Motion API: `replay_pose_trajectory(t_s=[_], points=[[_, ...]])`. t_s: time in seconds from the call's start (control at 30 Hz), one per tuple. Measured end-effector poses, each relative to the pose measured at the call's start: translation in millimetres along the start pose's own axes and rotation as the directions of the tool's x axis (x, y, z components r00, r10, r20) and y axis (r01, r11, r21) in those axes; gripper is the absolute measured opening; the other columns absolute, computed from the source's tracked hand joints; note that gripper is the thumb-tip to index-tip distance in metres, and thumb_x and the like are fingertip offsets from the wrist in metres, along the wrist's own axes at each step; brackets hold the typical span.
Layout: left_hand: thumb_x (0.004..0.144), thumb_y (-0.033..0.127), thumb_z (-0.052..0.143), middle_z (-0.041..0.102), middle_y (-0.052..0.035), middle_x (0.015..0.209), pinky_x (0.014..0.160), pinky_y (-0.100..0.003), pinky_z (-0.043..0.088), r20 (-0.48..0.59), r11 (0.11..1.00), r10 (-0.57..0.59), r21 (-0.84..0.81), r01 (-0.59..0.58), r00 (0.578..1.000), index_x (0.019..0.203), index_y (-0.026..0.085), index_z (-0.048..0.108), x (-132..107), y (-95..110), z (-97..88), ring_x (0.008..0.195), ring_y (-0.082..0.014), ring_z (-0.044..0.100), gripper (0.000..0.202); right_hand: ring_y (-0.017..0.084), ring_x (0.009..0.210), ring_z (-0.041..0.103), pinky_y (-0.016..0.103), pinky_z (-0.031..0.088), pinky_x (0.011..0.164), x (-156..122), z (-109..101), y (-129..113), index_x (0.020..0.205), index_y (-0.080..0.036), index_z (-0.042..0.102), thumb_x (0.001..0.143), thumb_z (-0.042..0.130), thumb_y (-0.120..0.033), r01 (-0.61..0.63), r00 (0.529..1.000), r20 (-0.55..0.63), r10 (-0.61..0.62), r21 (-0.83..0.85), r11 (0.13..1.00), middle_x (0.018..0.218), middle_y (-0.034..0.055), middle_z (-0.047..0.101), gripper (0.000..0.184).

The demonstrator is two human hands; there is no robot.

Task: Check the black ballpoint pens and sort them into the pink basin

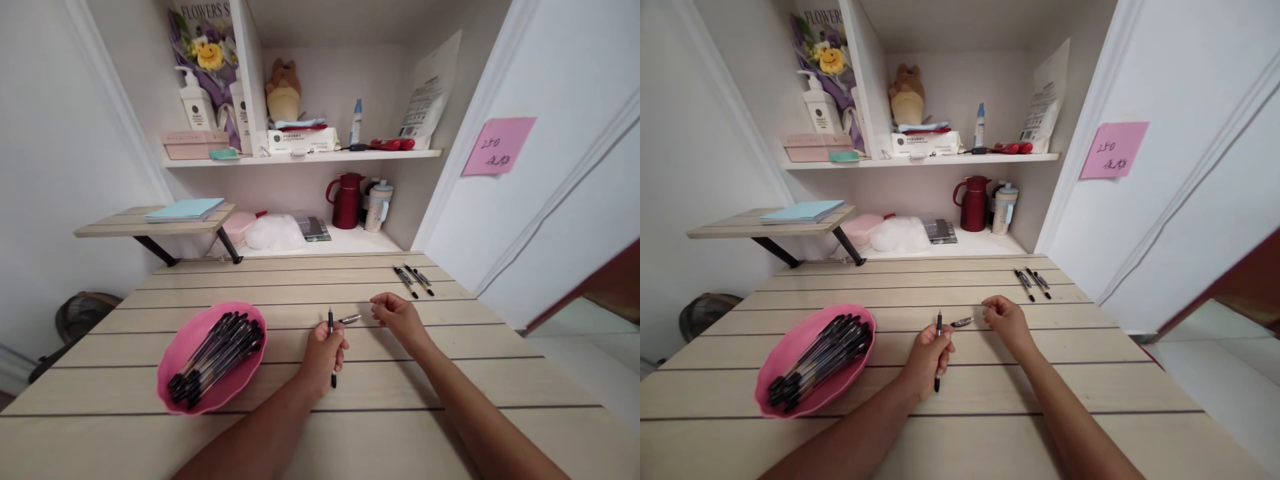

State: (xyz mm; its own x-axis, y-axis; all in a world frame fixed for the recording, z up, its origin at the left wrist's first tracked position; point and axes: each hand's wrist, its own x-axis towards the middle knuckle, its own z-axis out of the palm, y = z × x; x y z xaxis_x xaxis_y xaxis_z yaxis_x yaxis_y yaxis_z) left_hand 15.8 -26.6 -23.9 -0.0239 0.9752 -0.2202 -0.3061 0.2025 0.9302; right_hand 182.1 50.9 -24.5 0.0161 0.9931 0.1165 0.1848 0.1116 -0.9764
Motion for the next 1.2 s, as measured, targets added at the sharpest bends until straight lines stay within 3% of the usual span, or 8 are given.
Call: replay_pose_trajectory(t_s=[0.1, 0.2, 0.3, 0.4, 0.47, 0.6, 0.8, 1.2], points=[[0.069, 0.034, 0.054, 0.049, 0.0056, 0.059, 0.033, -0.016, 0.015, 0.001, 1.0, -0.009, -0.012, 0.009, 1.0, 0.089, 0.016, 0.048, 1.8, -1.0, -1.4, 0.031, -0.0001, 0.03, 0.027, 0.013, 0.056, 0.051, 0.025, 0.036, 0.055, 1.0, 2.4, -1.8, 0.073, -0.019, 0.061, 0.068, 0.055, -0.026, 0.203, 0.975, 0.155, -0.157, -0.36, 0.91, 0.06, -0.0008, 0.057, 0.011], [0.069, 0.033, 0.054, 0.049, 0.0059, 0.059, 0.033, -0.016, 0.015, 0.005, 1.0, -0.015, -0.019, 0.015, 1.0, 0.089, 0.016, 0.048, 3.3, -1.7, -2.7, 0.031, -0.0004, 0.03, 0.027, 0.015, 0.068, 0.055, 0.025, 0.035, 0.062, -0.6, 14.6, -10.0, 0.073, -0.02, 0.061, 0.071, 0.051, -0.021, 0.363, 0.927, 0.31, -0.21, -0.612, 0.702, 0.074, 0.0027, 0.063, 0.01], [0.068, 0.035, 0.056, 0.049, 0.0061, 0.058, 0.033, -0.016, 0.015, 0.007, 1.0, -0.018, -0.023, 0.018, 1.0, 0.087, 0.016, 0.048, 3.4, -1.6, -3.1, 0.032, -0.0004, 0.03, 0.028, 0.016, 0.072, 0.056, 0.025, 0.033, 0.063, -4.6, 29.1, -16.1, 0.077, -0.019, 0.06, 0.076, 0.047, -0.017, 0.444, 0.894, 0.41, -0.18, -0.76, 0.474, 0.078, 0.005, 0.064, 0.013], [0.066, 0.037, 0.057, 0.049, 0.0062, 0.058, 0.033, -0.016, 0.014, 0.006, 1.0, -0.015, -0.022, 0.015, 1.0, 0.086, 0.017, 0.048, 2.2, -0.4, -2.5, 0.032, -0.0002, 0.029, 0.03, 0.017, 0.072, 0.056, 0.025, 0.031, 0.064, -3.6, 37.1, -15.8, 0.079, -0.018, 0.058, 0.078, 0.045, -0.015, 0.484, 0.875, 0.452, -0.173, -0.806, 0.34, 0.078, 0.0061, 0.064, 0.014], [0.066, 0.038, 0.057, 0.048, 0.0062, 0.058, 0.033, -0.016, 0.014, 0.007, 1.0, -0.011, -0.02, 0.011, 1.0, 0.086, 0.017, 0.048, 1.2, 0.7, -1.6, 0.032, -0.0001, 0.028, 0.031, 0.016, 0.073, 0.056, 0.024, 0.031, 0.063, 4.3, 34.7, -14.0, 0.08, -0.02, 0.058, 0.078, 0.047, -0.016, 0.446, 0.895, 0.409, -0.177, -0.828, 0.34, 0.08, 0.0046, 0.064, 0.012], [0.067, 0.038, 0.056, 0.049, 0.006, 0.059, 0.032, -0.017, 0.013, 0.003, 1.0, -0.014, -0.001, 0.014, 1.0, 0.087, 0.016, 0.049, 0.0, 1.5, -0.1, 0.031, 0.0, 0.028, 0.031, 0.016, 0.076, 0.057, 0.023, 0.031, 0.061, 38.3, 10.2, -11.8, 0.084, -0.02, 0.059, 0.079, 0.047, -0.02, 0.242, 0.967, 0.191, -0.167, -0.891, 0.384, 0.084, 0.0045, 0.064, 0.013], [0.067, 0.037, 0.056, 0.049, 0.0058, 0.058, 0.031, -0.016, 0.013, 0.005, 1.0, -0.021, 0.009, 0.021, 1.0, 0.086, 0.016, 0.05, 4.3, -3.4, -1.0, 0.03, 0.0001, 0.027, 0.029, 0.019, 0.08, 0.058, 0.026, 0.034, 0.062, 89.9, -28.8, -0.2, 0.086, -0.014, 0.06, 0.081, 0.043, -0.017, 0.024, 0.988, -0.031, -0.151, -0.937, 0.349, 0.088, 0.013, 0.063, 0.018], [0.068, 0.036, 0.056, 0.049, 0.0059, 0.057, 0.029, -0.016, 0.013, -0.002, 0.999, -0.025, 0.036, 0.025, 1.0, 0.084, 0.016, 0.049, 7.6, -7.1, -0.1, 0.027, 0.0008, 0.025, 0.026, 0.024, 0.084, 0.06, 0.03, 0.039, 0.068, 116.9, -32.0, 26.9, 0.093, -0.009, 0.06, 0.08, 0.042, -0.015, -0.048, 0.99, -0.09, -0.111, -0.942, 0.333, 0.089, 0.0183, 0.064, 0.023]])
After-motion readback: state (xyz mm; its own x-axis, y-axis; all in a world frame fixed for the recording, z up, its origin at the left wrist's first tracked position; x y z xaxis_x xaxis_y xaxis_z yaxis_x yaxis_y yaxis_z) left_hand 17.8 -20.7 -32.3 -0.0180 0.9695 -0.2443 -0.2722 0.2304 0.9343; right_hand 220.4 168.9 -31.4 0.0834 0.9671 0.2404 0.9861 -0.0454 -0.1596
